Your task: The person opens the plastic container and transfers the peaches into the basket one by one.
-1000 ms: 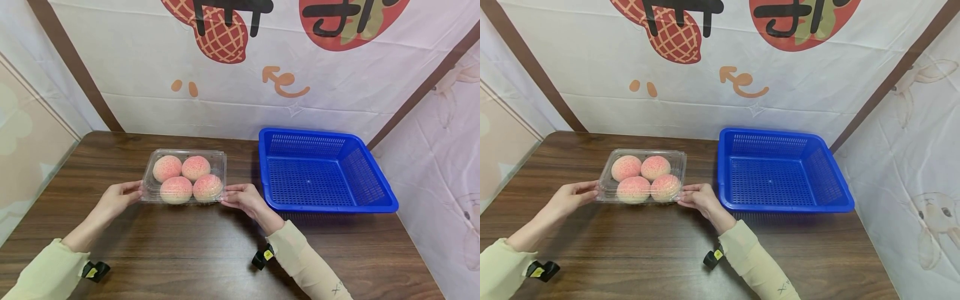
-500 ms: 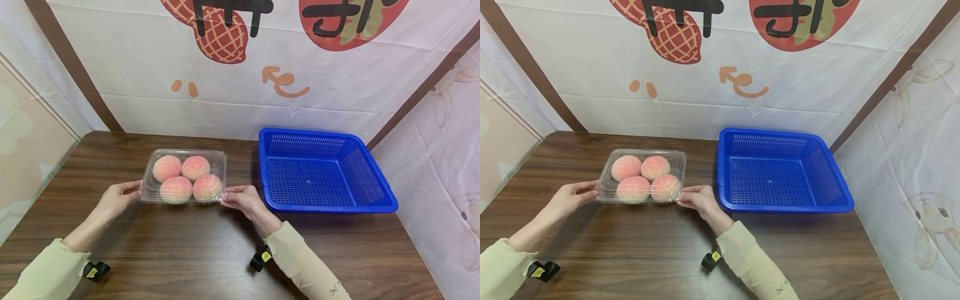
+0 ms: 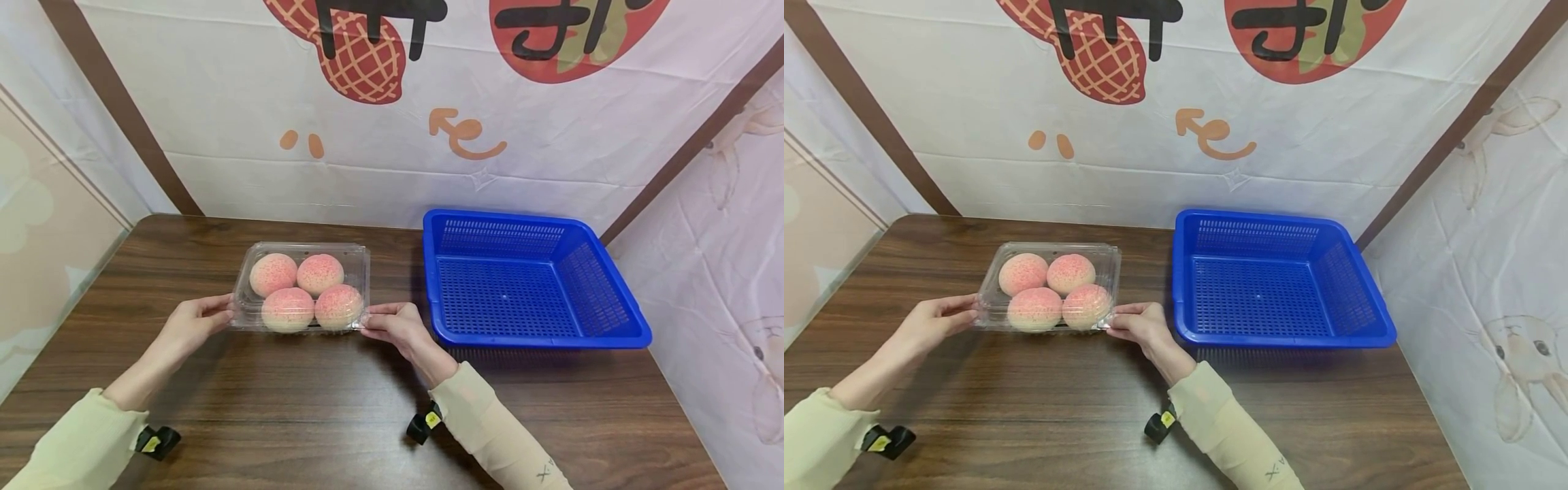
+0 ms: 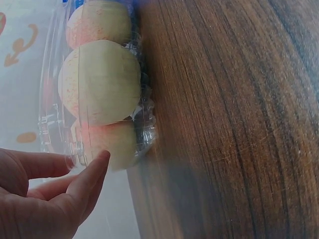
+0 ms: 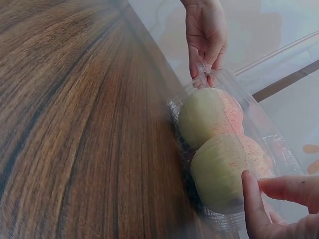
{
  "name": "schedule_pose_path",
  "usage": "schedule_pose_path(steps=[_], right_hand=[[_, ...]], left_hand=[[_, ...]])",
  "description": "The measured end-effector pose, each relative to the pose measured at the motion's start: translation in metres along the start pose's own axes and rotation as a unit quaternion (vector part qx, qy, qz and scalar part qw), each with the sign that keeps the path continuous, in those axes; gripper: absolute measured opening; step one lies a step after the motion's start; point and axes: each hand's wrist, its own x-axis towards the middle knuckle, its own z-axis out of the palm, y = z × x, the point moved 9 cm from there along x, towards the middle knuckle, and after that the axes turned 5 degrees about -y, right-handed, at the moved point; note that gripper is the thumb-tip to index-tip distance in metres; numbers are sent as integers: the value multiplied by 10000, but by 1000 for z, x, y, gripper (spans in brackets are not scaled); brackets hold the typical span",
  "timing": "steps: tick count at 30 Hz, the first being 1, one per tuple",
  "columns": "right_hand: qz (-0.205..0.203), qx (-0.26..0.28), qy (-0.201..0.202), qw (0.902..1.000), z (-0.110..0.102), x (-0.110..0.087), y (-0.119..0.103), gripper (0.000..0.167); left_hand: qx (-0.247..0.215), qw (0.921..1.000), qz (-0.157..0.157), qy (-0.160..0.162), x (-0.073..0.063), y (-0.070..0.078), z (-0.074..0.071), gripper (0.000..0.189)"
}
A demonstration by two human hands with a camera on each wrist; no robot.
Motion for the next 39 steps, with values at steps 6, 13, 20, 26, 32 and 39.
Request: schedule_pose_path(steps=[6,13,20,26,32,39], right_hand=[[-93,-190,-36,9998,1,-1,-4,31],[-243,-284,28,9993,2,-2,-6,32],[-550,-1286,247,9899,0,-4,-14,35],[-1060,-2279,524,9665,2,-7,-29,42],[-1589,-1985,589,9653,9,-14,-42,51],[-1810,-1523,474,9705,13,-16,-48,56]], left_hand=[[68,9999,53,57,0,0,-1,45],[381,9992,83,120,-1,2,-2,46],[608,9980,75,175,-2,4,-3,47],[811,9965,-19,219,0,6,-2,46],[623,9979,6,203,1,9,0,47],[153,9998,-96,17,1,9,3,50]])
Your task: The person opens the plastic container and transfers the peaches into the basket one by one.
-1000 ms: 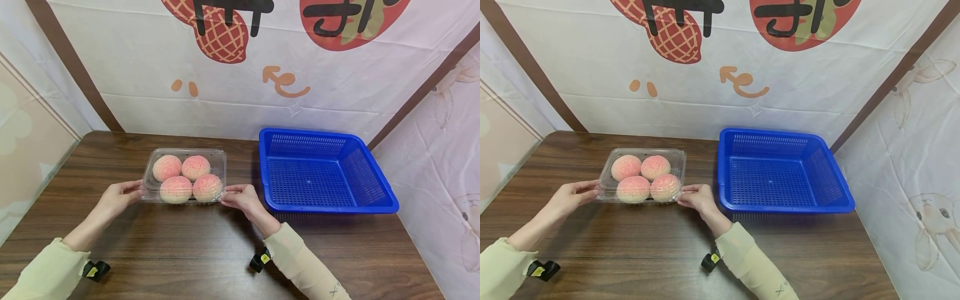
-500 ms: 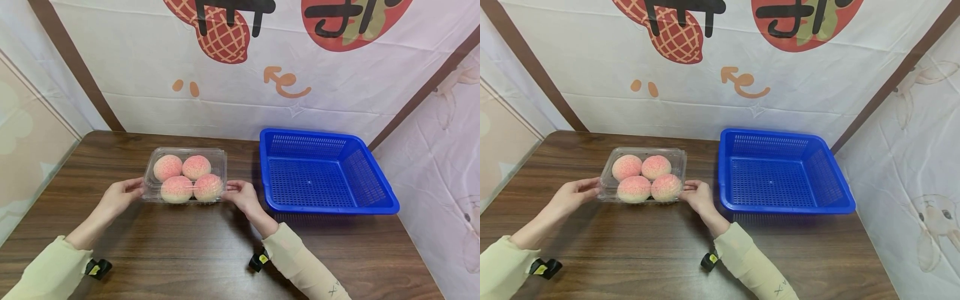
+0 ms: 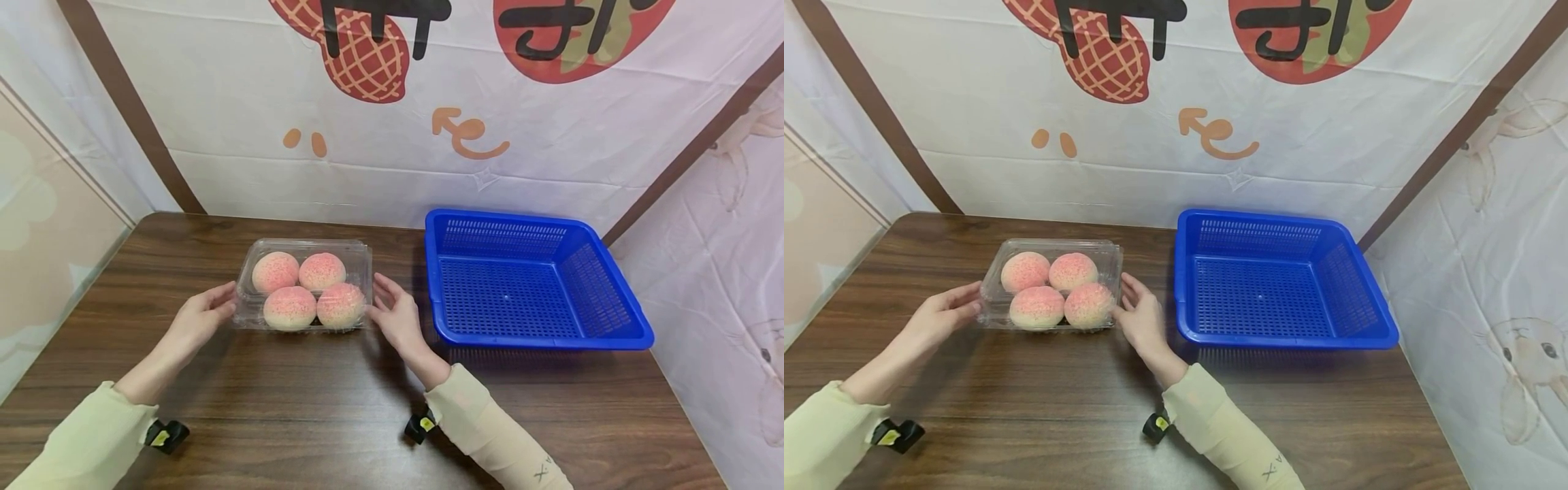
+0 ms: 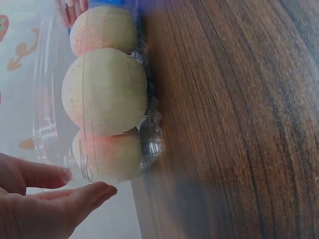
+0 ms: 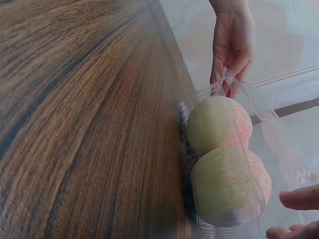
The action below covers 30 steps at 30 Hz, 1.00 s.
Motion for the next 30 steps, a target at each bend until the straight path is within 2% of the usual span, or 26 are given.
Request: schedule_pose_path(steps=[5,9,16,25,28,30], right_hand=[[-168,77,-67,9998,4,-6,-17,50],[-294,94,-60,9995,3,-2,-8,46],[-513,83,-15,9986,1,5,1,44],[-860,316,-104,9957,4,5,-6,44],[-966,268,-81,9949,4,6,-8,43],[-1067,215,-64,9940,4,7,-10,43]], left_hand=[[-453,9989,118,73,0,-1,-3,50],[-1051,9941,226,130,-1,-1,-3,50],[-1693,9846,290,320,1,1,-4,51],[-2432,9666,612,524,2,6,-8,54],[-2721,9585,667,528,3,6,-8,58],[-3033,9490,688,511,4,6,-8,61]])
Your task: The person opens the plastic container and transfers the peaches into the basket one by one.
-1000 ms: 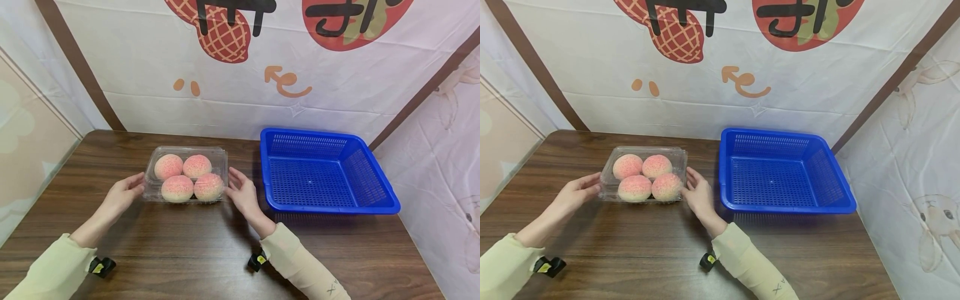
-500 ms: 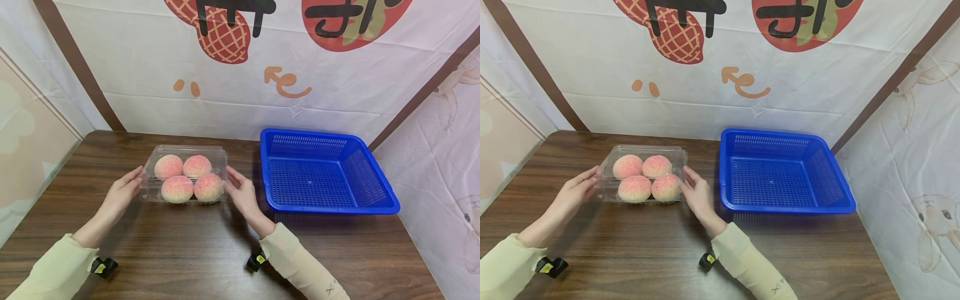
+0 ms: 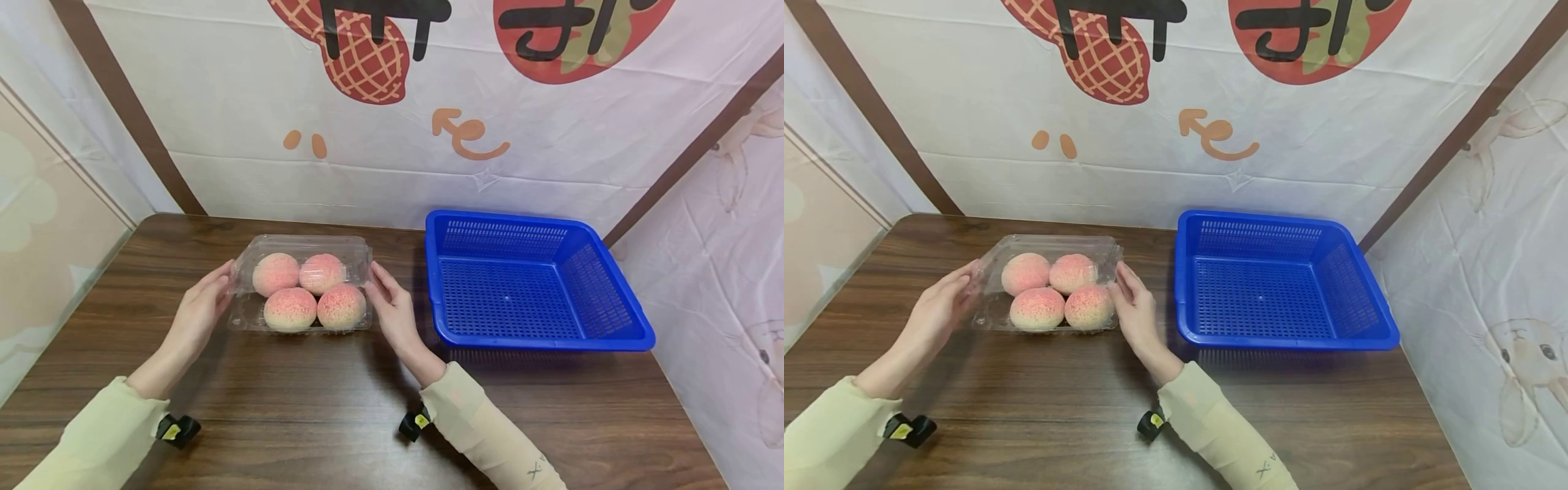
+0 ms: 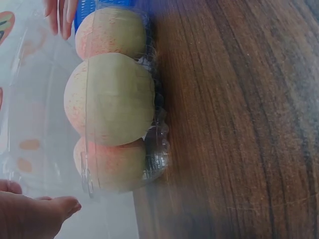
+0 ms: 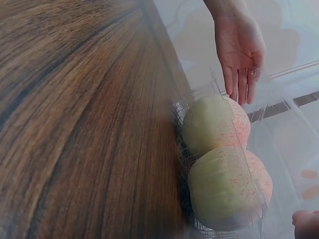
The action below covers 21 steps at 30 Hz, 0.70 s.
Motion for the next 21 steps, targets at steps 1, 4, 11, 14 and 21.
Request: schedule_pose_path(steps=[1,4,11,14,21], right_hand=[[-51,-21,5,10000,0,1,-1,43],[-162,-3,8,9999,2,3,-6,42],[-300,-106,-51,9995,8,0,-35,42],[-251,-132,-118,9995,10,1,-39,45],[-103,131,-441,9989,15,8,-27,52]], left_hand=[[-162,9999,3,1,0,0,0,62],[-620,9981,43,12,2,2,0,65],[-909,9953,339,-3,7,10,-1,71],[-908,9948,447,-70,9,13,-1,71],[-577,9964,588,-206,14,16,1,65]])
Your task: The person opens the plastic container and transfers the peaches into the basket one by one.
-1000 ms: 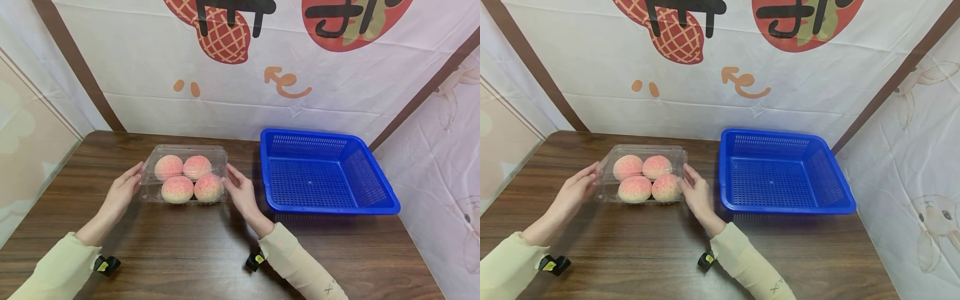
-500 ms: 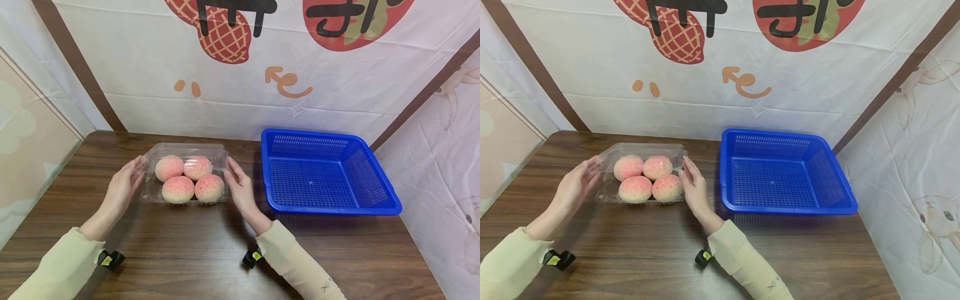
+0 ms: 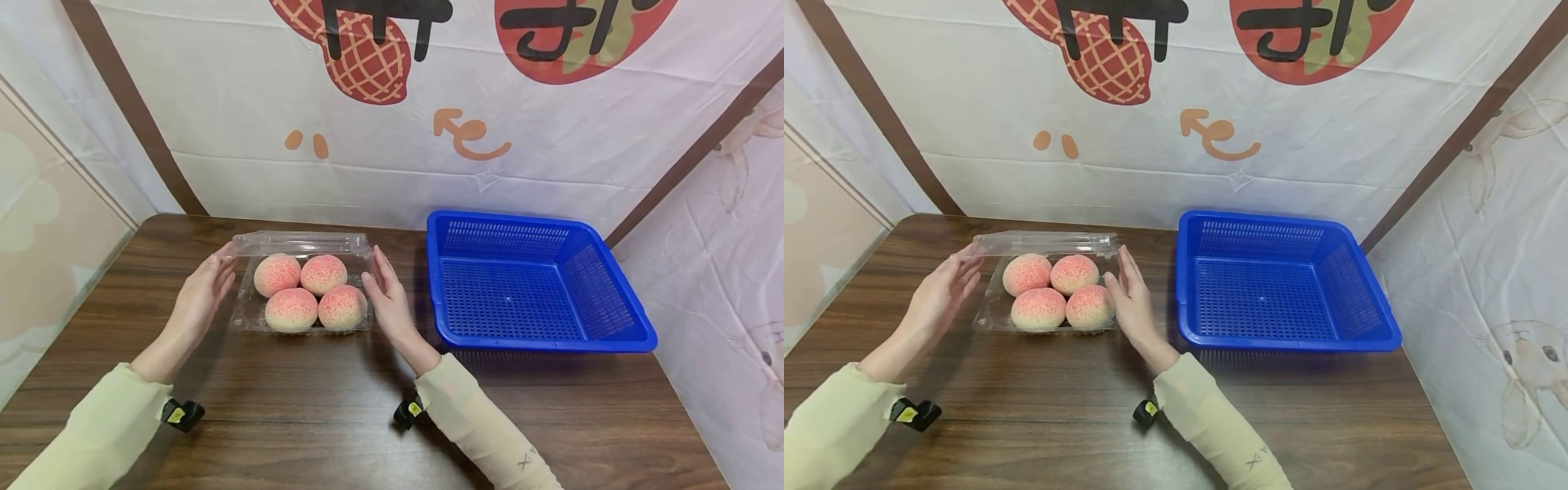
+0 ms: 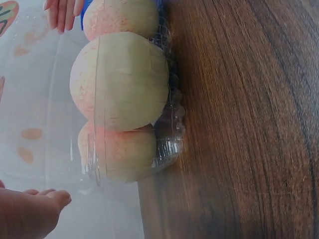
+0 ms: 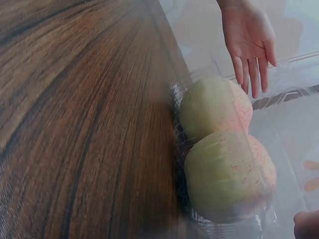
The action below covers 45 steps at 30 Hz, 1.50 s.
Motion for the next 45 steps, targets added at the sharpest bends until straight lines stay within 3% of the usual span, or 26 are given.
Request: schedule_pose_path(steps=[6,16,25,31,38,45], right_hand=[[-186,-78,-179,9996,-1,11,25,57],[-187,-97,-152,9997,1,15,3,55],[-97,-275,-77,9995,0,19,1,51],[-83,-351,-86,9993,0,27,6,50],[144,-565,-71,9983,-7,34,41,49],[557,-846,23,9949,-10,31,53,48]], left_hand=[[849,9963,88,-58,4,1,1,62],[1792,9836,-61,-218,14,1,0,62],[2305,9723,182,-344,24,5,1,58],[2371,9710,174,-255,33,5,-3,55],[2358,9711,9,-364,34,-8,-7,53],[2814,9580,-364,-425,26,-19,-12,55]])
